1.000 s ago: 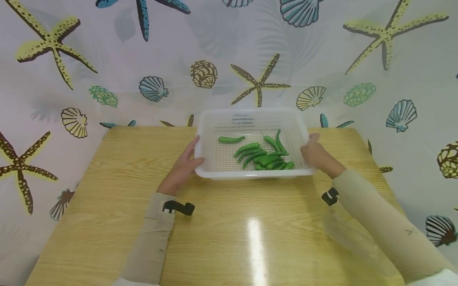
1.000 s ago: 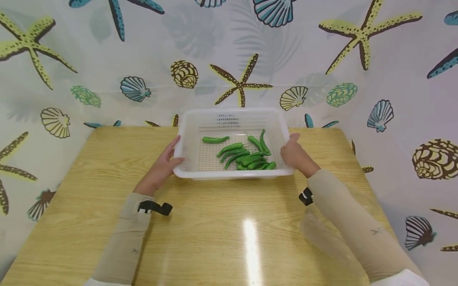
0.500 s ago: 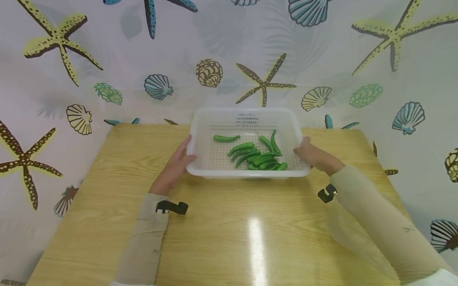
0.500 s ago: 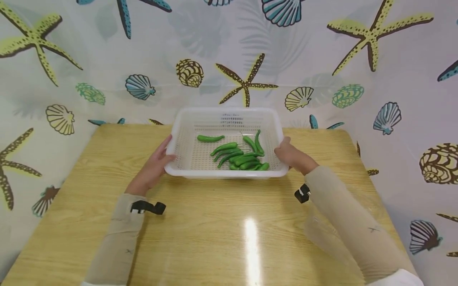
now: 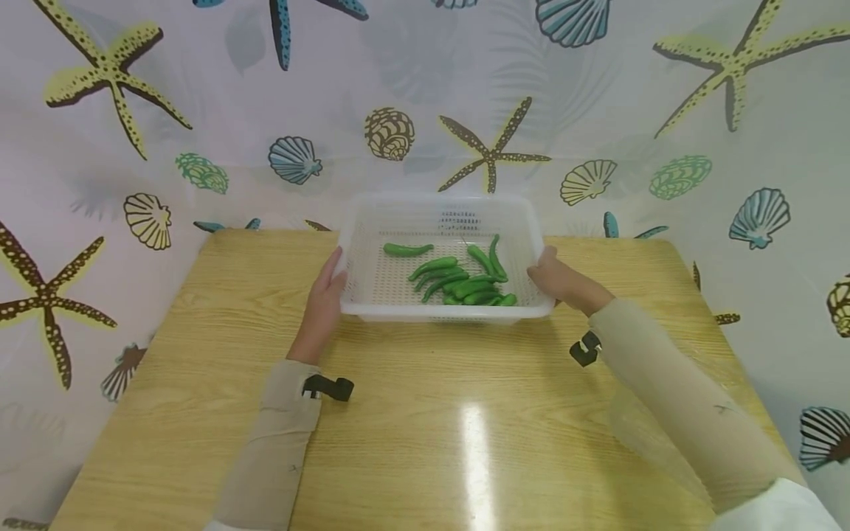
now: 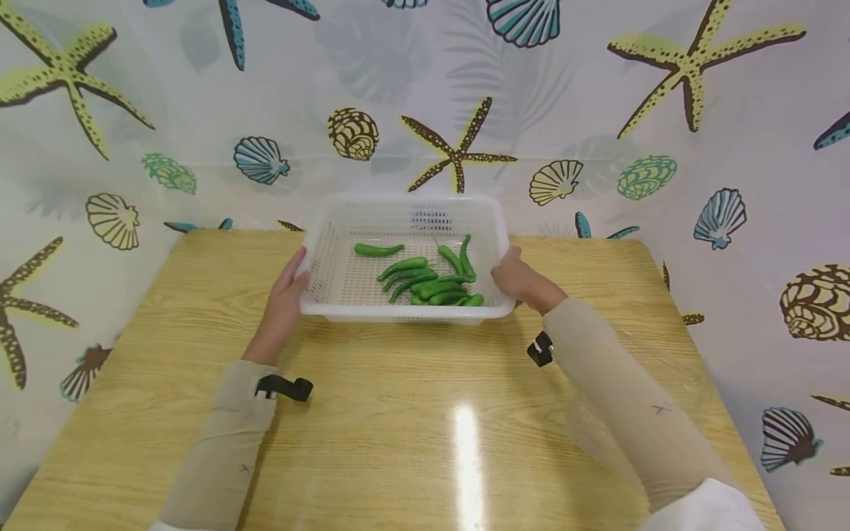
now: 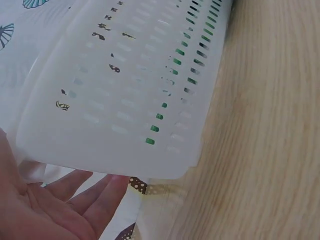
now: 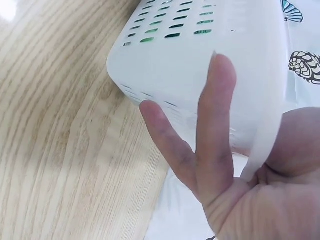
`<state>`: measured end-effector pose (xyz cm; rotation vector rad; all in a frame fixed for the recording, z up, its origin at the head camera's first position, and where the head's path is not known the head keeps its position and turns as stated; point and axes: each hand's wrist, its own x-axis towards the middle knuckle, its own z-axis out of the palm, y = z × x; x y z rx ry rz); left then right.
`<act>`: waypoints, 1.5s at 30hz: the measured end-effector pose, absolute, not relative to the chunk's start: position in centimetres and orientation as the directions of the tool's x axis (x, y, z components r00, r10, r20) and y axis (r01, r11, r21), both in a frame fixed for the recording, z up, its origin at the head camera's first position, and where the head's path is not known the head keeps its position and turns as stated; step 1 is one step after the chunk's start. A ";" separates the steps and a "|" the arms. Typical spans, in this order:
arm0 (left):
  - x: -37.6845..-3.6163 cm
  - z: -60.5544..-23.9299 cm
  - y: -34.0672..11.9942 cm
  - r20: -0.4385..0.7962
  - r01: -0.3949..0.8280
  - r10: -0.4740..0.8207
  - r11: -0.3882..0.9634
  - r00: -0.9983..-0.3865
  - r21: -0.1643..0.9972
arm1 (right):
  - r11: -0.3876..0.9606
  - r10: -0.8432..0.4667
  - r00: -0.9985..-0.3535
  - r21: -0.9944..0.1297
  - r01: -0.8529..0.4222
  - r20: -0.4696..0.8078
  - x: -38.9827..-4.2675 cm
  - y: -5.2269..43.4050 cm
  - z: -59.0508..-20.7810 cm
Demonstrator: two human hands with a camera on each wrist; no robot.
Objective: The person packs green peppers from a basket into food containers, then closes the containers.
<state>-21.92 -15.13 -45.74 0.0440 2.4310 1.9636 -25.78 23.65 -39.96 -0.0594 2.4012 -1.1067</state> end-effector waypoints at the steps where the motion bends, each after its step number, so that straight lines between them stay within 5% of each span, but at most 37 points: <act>1: -21.9 -45.7 -15.2 0.009 0.015 0.028 0.210 -1.000 0.977 | 0.674 -0.240 -0.878 -0.722 0.157 -0.415 -25.9 23.5 -39.9; 12: -21.7 -42.8 -14.7 0.012 0.014 0.012 0.183 -1.000 0.983 | 0.681 -0.213 -0.888 -0.714 0.165 -0.408 -27.2 23.1 -40.2; 25: -22.6 -43.3 -15.3 0.034 0.036 0.016 0.165 -0.999 0.986 | 0.769 -0.101 -0.931 -0.622 0.150 -0.350 -27.0 21.7 -40.8; 45: -23.5 -43.5 -15.3 0.023 0.021 -0.008 0.119 -1.000 0.993 | 0.793 -0.126 -0.919 -0.594 0.133 -0.374 -28.1 21.8 -40.9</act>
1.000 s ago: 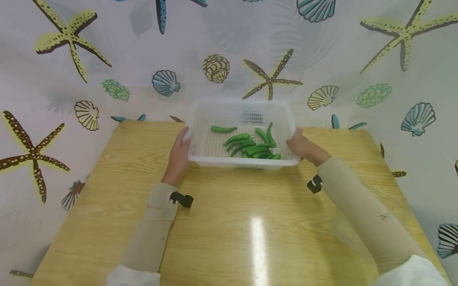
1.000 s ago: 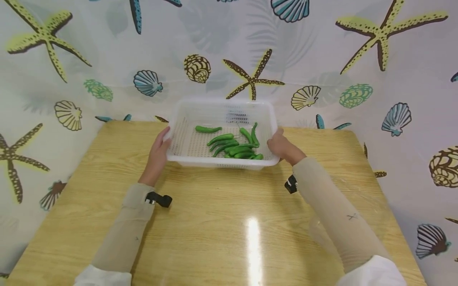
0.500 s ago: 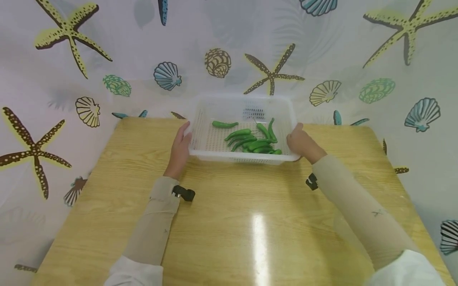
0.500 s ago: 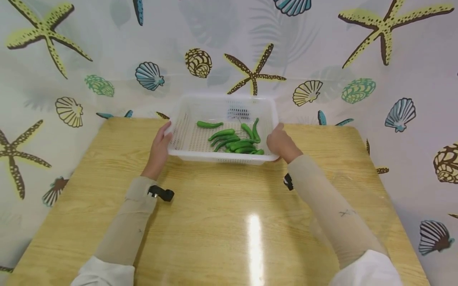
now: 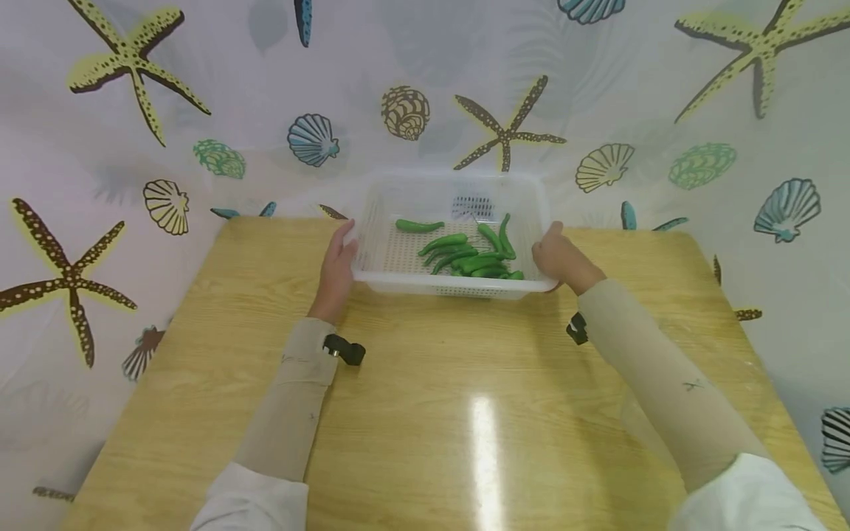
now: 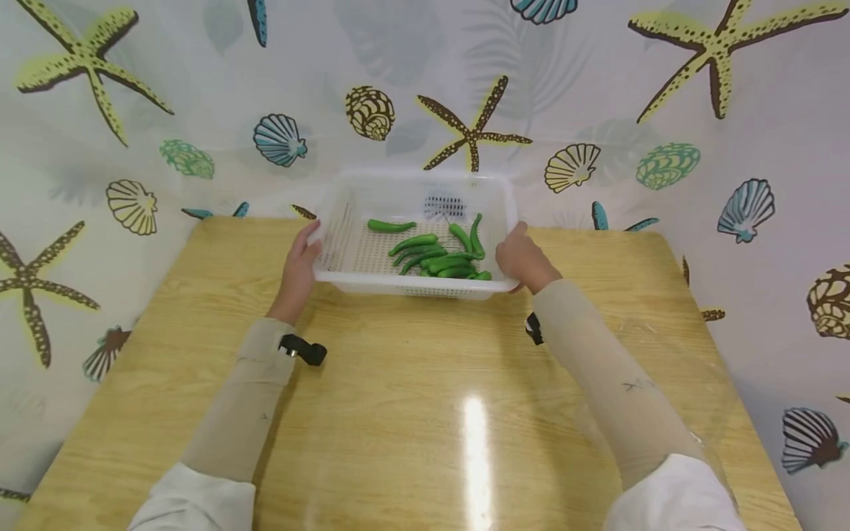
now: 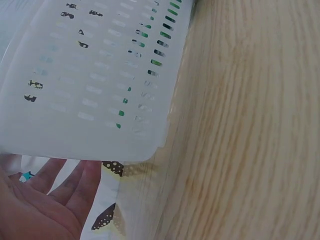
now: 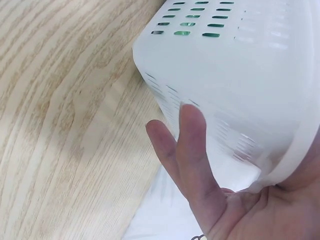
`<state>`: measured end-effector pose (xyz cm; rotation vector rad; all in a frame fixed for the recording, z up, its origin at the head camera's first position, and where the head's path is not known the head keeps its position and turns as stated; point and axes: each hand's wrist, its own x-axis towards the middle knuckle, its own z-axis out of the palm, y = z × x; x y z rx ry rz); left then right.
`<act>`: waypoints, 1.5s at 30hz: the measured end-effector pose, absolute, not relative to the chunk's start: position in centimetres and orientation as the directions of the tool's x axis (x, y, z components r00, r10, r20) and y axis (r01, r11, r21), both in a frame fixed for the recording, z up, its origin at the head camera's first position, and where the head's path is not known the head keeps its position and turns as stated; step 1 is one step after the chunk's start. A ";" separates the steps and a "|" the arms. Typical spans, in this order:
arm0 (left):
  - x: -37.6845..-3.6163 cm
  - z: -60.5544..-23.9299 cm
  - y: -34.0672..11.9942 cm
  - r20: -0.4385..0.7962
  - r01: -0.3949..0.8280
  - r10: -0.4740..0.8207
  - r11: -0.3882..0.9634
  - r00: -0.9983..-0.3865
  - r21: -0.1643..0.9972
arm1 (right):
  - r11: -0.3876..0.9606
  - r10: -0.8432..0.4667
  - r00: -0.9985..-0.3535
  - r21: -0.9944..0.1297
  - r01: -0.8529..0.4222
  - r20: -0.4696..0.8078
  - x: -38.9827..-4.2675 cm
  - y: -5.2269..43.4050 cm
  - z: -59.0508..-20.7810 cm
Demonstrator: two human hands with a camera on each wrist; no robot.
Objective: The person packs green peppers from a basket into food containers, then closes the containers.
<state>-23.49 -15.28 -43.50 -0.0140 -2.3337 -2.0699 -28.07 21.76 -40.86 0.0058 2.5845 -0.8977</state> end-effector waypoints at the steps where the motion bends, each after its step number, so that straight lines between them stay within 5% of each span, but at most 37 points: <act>1: -23.6 -43.5 -15.2 0.025 0.024 -0.005 0.115 -1.000 0.993 | 0.794 -0.118 -0.919 -0.591 0.140 -0.376 -28.1 21.9 -40.8; 18: -23.8 -43.2 -15.4 0.023 0.023 0.014 0.051 -1.000 0.998 | 0.867 -0.134 -0.956 -0.499 0.014 -0.259 -28.2 21.8 -40.9; 25: -24.2 -44.1 -15.9 -0.007 -0.013 -0.036 0.151 -0.999 0.988 | 0.843 -0.137 -0.950 -0.536 0.037 -0.281 -27.8 21.9 -41.2; 34: -24.2 -45.0 -16.4 0.011 -0.017 -0.108 0.258 -0.994 0.966 | 0.899 -0.153 -0.924 -0.437 0.017 -0.351 -26.9 22.8 -38.1; 39: -22.8 -44.1 -16.1 0.185 0.116 -0.147 0.385 -0.972 0.915 | 0.916 -0.198 -0.900 -0.401 -0.028 -0.389 -25.7 22.9 -33.8; 45: -21.6 -42.0 -14.3 0.519 0.331 -0.170 0.598 -0.837 0.730 | 0.909 -0.233 -0.893 -0.412 -0.060 -0.384 -23.5 23.9 -29.6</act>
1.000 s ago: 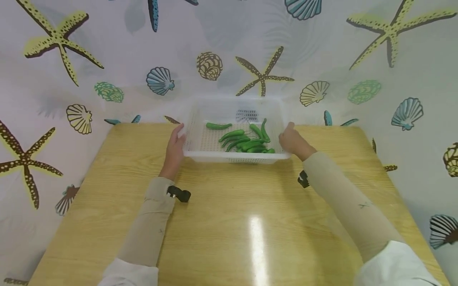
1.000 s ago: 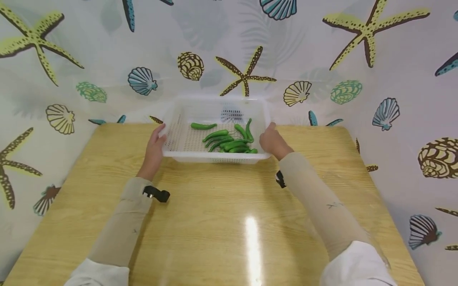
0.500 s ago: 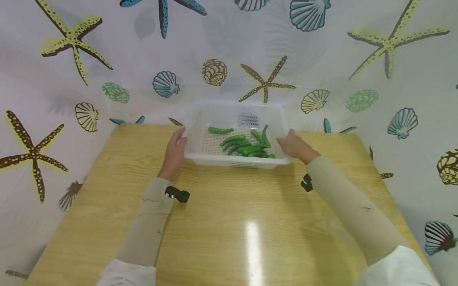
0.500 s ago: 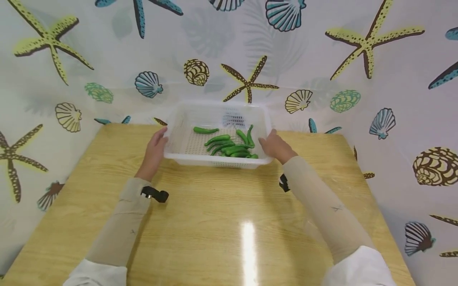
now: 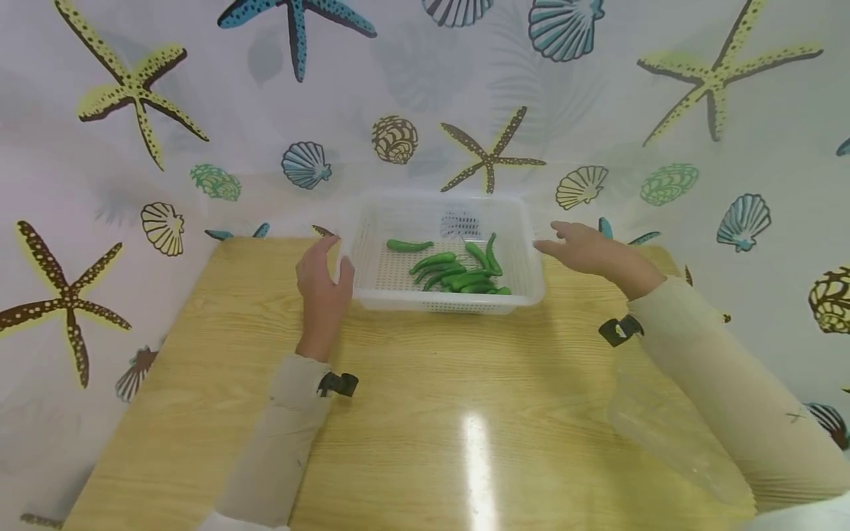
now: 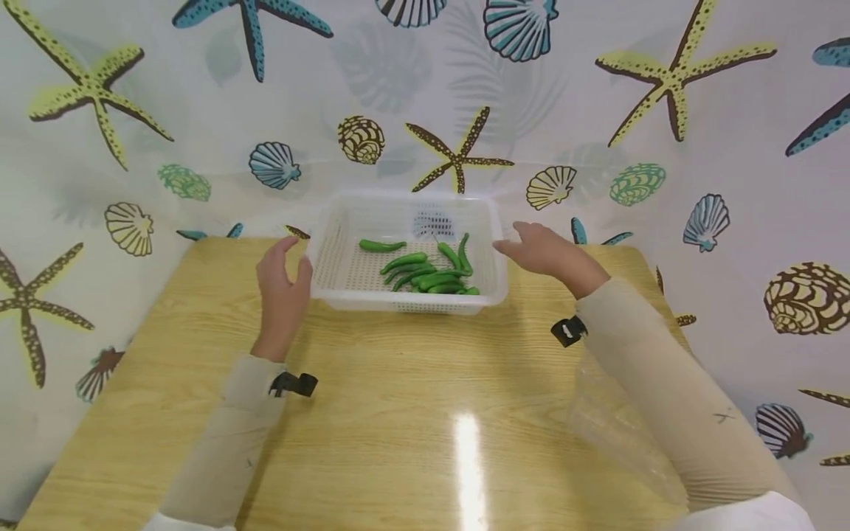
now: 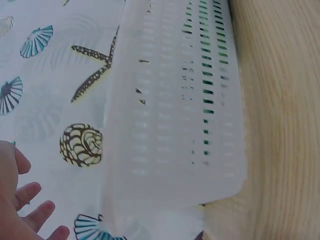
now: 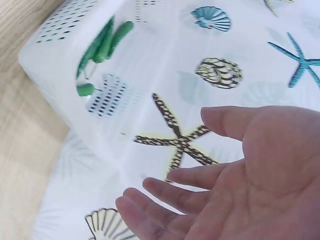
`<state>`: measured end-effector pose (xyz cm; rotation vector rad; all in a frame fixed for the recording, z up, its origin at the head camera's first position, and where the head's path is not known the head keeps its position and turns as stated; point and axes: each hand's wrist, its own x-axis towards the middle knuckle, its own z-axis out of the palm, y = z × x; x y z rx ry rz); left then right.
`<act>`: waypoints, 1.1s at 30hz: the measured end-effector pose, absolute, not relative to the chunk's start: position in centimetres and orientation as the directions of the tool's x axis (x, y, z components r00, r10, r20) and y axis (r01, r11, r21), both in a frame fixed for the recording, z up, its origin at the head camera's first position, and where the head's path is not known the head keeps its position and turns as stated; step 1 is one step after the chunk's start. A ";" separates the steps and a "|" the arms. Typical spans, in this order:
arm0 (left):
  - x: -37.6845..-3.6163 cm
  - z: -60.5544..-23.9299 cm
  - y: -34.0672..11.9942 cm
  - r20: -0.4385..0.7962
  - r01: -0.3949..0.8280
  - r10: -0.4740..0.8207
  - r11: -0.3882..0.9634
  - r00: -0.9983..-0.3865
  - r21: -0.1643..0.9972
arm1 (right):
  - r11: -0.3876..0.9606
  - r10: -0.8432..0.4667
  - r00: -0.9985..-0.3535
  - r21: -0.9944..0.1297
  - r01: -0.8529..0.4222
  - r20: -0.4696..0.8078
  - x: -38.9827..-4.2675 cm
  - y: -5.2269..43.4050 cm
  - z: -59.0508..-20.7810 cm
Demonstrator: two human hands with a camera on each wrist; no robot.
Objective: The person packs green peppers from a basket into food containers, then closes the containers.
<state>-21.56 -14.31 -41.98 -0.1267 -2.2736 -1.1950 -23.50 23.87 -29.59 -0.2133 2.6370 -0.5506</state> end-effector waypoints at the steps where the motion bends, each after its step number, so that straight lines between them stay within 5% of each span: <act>1: -21.3 -41.7 -13.9 0.552 0.362 -0.156 0.607 -0.819 0.708 | 0.907 -0.231 -0.895 -0.417 -0.056 -0.383 -23.1 24.2 -29.1; 8: -19.7 -40.2 -10.2 0.619 0.523 0.015 0.551 -0.785 0.650 | 0.907 -0.232 -0.907 -0.416 -0.071 -0.351 -20.3 28.1 -27.9; 15: -18.6 -41.8 -6.1 0.663 0.619 0.154 0.555 -0.733 0.555 | 0.803 -0.311 -0.872 -0.595 -0.028 -0.378 -18.1 33.5 -32.6; 24: -15.9 -43.5 -1.3 0.629 0.774 0.464 0.478 -0.624 0.415 | 0.791 -0.236 -0.873 -0.606 0.083 -0.427 -14.9 39.9 -35.7; 28: -14.8 -44.0 0.5 0.525 0.764 0.558 0.408 -0.643 0.500 | 0.839 -0.140 -0.887 -0.528 0.129 -0.439 -13.6 42.6 -36.4; 33: -13.7 -44.5 2.5 0.337 0.600 0.612 0.290 -0.715 0.746 | 0.812 -0.042 -0.873 -0.525 0.253 -0.486 -12.3 45.4 -37.9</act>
